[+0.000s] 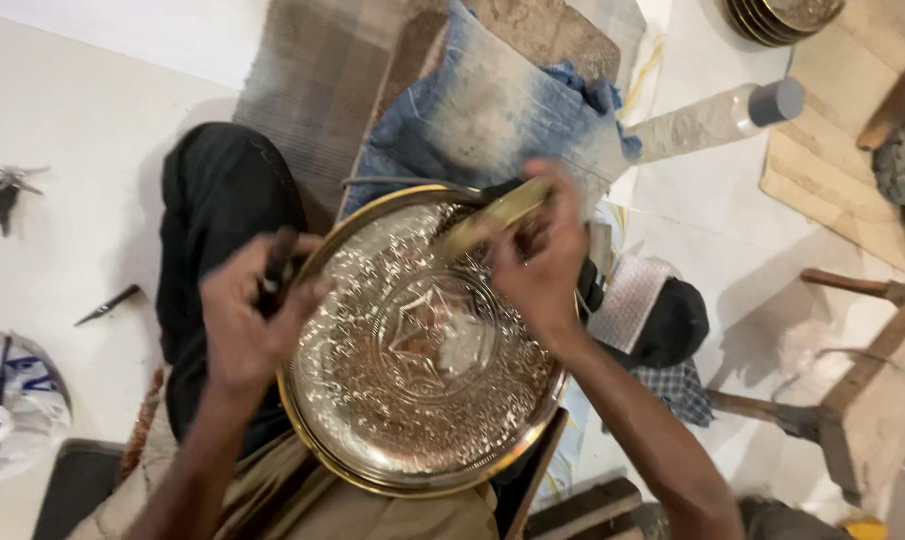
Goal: The person uses a chisel and wooden mallet to emboss a decorative pattern into a large metal plate. They repeatedly strike the chisel to create intricate designs and briefly wipe the surface with a cloth.
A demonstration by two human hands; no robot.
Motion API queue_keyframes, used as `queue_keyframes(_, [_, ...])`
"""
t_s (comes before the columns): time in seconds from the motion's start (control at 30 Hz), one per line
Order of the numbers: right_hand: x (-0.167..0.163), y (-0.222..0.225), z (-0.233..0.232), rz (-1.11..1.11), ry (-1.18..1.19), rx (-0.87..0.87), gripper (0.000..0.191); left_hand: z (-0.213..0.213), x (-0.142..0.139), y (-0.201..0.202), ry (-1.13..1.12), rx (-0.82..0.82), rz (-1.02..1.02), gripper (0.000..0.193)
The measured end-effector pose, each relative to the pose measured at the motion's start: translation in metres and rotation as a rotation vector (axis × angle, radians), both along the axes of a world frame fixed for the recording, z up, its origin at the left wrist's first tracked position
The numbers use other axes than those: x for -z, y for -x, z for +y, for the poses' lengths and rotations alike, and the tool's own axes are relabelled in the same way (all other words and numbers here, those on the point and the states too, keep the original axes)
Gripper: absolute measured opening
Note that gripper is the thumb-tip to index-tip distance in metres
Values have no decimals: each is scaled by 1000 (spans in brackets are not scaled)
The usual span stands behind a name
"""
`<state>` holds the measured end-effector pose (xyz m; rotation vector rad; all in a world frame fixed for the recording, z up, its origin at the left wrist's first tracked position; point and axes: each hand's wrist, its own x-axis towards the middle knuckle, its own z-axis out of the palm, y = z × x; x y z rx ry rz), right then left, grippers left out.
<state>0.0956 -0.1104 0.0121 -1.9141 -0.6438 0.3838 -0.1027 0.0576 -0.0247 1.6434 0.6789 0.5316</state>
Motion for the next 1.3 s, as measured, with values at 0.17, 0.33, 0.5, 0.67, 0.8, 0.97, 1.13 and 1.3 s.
queue_keyframes(0.17, [-4, 6, 7, -38, -36, -291, 53, -53, 4, 41, 127, -221, -50, 29])
queue_keyframes(0.33, [18, -2, -1, 162, 9, -370, 52, -57, 11, 43, 97, -271, -52, 27])
queue_keyframes(0.5, [7, 10, 5, -18, -56, -217, 51, -13, 18, 12, 69, -43, 2, 26])
queue_keyframes(0.67, [-1, 5, 13, -51, -31, -268, 55, -2, 13, -2, 14, 63, -65, 35])
queue_keyframes(0.8, [6, -2, 7, 32, -79, -442, 35, -30, 6, 28, 92, -121, -9, 32])
queue_keyframes(0.97, [-10, 12, 12, 56, 193, -360, 40, -62, 13, 52, 166, -275, -1, 30])
queue_keyframes(1.13, [-24, 18, 26, 72, 236, -771, 51, -62, 16, 49, 92, -263, -21, 27])
queue_keyframes(1.3, [-14, 13, 10, 352, 138, -798, 21, -59, 14, 44, 170, -294, 35, 27])
